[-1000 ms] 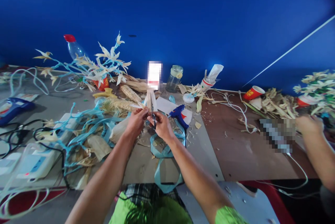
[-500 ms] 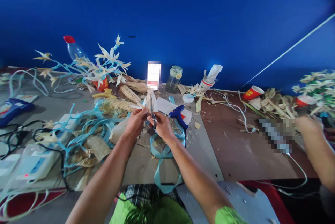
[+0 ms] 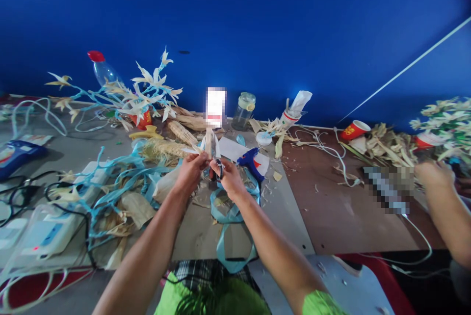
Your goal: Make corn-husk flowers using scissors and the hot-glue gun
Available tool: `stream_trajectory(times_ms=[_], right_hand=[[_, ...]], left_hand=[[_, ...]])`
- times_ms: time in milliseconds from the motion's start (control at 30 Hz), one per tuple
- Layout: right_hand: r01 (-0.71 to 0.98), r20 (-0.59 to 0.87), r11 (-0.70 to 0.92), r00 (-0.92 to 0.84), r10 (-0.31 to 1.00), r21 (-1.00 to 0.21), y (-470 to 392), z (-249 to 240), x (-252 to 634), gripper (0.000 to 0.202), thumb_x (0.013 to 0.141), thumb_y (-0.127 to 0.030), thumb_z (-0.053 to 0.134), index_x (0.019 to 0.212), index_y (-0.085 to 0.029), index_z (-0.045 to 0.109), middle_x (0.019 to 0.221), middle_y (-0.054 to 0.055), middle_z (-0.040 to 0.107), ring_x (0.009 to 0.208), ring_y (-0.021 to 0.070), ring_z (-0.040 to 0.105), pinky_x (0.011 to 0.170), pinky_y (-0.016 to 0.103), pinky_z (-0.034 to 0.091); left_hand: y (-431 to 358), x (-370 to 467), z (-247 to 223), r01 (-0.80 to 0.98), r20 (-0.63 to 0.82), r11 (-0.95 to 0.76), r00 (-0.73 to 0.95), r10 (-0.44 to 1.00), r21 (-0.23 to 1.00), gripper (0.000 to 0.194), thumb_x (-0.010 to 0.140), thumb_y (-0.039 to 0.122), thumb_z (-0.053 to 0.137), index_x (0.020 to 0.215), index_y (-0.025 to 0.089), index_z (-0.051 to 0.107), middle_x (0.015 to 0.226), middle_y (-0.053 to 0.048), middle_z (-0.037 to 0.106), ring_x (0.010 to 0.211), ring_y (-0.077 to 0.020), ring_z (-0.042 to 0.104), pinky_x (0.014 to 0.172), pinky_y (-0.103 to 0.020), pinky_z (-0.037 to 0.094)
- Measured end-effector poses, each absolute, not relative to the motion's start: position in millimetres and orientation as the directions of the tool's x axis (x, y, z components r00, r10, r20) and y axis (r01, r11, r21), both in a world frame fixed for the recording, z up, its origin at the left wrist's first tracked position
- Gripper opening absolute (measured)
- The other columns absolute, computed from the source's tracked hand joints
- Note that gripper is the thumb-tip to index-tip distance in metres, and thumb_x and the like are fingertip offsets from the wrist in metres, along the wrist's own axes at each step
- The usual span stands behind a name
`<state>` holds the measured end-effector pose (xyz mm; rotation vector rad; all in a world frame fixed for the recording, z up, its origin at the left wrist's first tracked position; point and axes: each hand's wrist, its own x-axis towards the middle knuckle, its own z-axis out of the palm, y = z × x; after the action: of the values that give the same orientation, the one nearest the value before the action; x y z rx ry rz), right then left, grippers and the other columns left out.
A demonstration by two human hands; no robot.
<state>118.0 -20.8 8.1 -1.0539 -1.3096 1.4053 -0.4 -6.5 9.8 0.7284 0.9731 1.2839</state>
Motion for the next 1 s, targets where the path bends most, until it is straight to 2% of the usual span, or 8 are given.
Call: stream_trajectory(times_ms=[200,367,467,533,600,700,833,1000], right_hand=[[-0.071,-0.107,-0.124,-0.206,0.973,-0.99,-20.6,13.9,122.3,0.04,0.07,-0.056,0.061,0.083,-0.018,0.065,0.056,-0.003,0.054,0.052,0.0103,0.044,0.049,0.022,0.032],[-0.006,-0.201,-0.214,-0.312,0.929,-0.977,-15.0,19.2,134.7,0.039,0.071,-0.055,0.06,0.084,-0.018,0.065,0.059,-0.002,0.057,0.054,0.012,0.049,0.05,0.023,0.034],[0.064,-0.172,-0.166,-0.119,0.978,-0.984,-5.9,11.3,139.0,0.04,0.074,-0.055,0.056,0.086,-0.017,0.062,0.062,0.0,0.06,0.056,0.0132,0.052,0.052,0.023,0.037],[0.27,-0.063,-0.065,0.018,0.998,-0.961,-1.5,5.3,140.3,0.036,0.076,-0.049,0.057,0.091,-0.017,0.061,0.071,0.002,0.064,0.065,0.0151,0.057,0.059,0.025,0.041],[0.543,0.04,-0.002,0.065,0.997,-0.84,-0.7,2.1,140.8,0.033,0.077,-0.043,0.059,0.098,-0.017,0.06,0.083,0.006,0.068,0.075,0.0175,0.061,0.066,0.026,0.042],[0.792,0.034,0.005,0.019,0.999,-0.611,-5.5,3.8,139.6,0.04,0.081,-0.036,0.056,0.115,-0.016,0.053,0.095,0.009,0.069,0.089,0.0203,0.063,0.073,0.027,0.043],[0.901,-0.055,0.014,-0.042,0.998,-0.433,-14.2,11.8,136.8,0.055,0.083,-0.032,0.053,0.132,-0.011,0.038,0.104,0.014,0.067,0.097,0.0235,0.063,0.078,0.029,0.044],[0.934,-0.014,0.048,-0.056,0.998,-0.355,-20.8,18.4,136.5,0.056,0.084,-0.033,0.051,0.133,-0.011,0.036,0.116,0.017,0.058,0.102,0.0248,0.06,0.081,0.031,0.044]], left_hand=[[-3.7,-2.8,10.5,-0.519,-0.138,0.083,-0.068,0.988,0.851,0.028,0.063,0.028,0.07,0.049,0.015,0.05,0.045,0.005,0.044,0.042,-0.0055,0.041,0.046,-0.02,0.037],[-0.8,-11.7,18.2,-0.665,-0.135,-0.036,-0.204,0.97,0.746,0.033,0.061,0.024,0.071,0.054,0.017,0.04,0.046,0.01,0.032,0.043,-0.0031,0.036,0.062,-0.022,0.046],[-0.7,-14.1,18.1,-0.693,-0.133,-0.036,-0.188,0.973,0.72,0.035,0.061,0.025,0.072,0.055,0.017,0.039,0.047,0.01,0.03,0.043,-0.0026,0.034,0.065,-0.023,0.047],[-1.4,-12.1,15.7,-0.684,-0.139,-0.012,-0.165,0.976,0.73,0.035,0.06,0.024,0.073,0.054,0.017,0.04,0.047,0.01,0.031,0.044,-0.003,0.035,0.063,-0.022,0.047],[-2.4,-8.5,13.0,-0.639,-0.134,0.017,-0.135,0.982,0.769,0.035,0.061,0.025,0.074,0.051,0.017,0.041,0.047,0.009,0.033,0.044,-0.0034,0.035,0.06,-0.021,0.046],[-3.7,-4.1,10.7,-0.562,-0.11,0.035,-0.099,0.989,0.826,0.034,0.063,0.029,0.073,0.049,0.016,0.045,0.047,0.007,0.035,0.044,-0.0039,0.035,0.058,-0.021,0.045],[-3.5,-3.8,10.3,-0.551,-0.091,0.016,-0.11,0.99,0.834,0.035,0.064,0.031,0.073,0.048,0.016,0.045,0.048,0.006,0.036,0.046,-0.0045,0.035,0.059,-0.021,0.045],[-2.9,-4.6,8.1,-0.521,-0.09,0.013,-0.121,0.989,0.854,0.034,0.065,0.031,0.072,0.048,0.016,0.047,0.049,0.005,0.036,0.047,-0.0055,0.036,0.059,-0.021,0.045]])
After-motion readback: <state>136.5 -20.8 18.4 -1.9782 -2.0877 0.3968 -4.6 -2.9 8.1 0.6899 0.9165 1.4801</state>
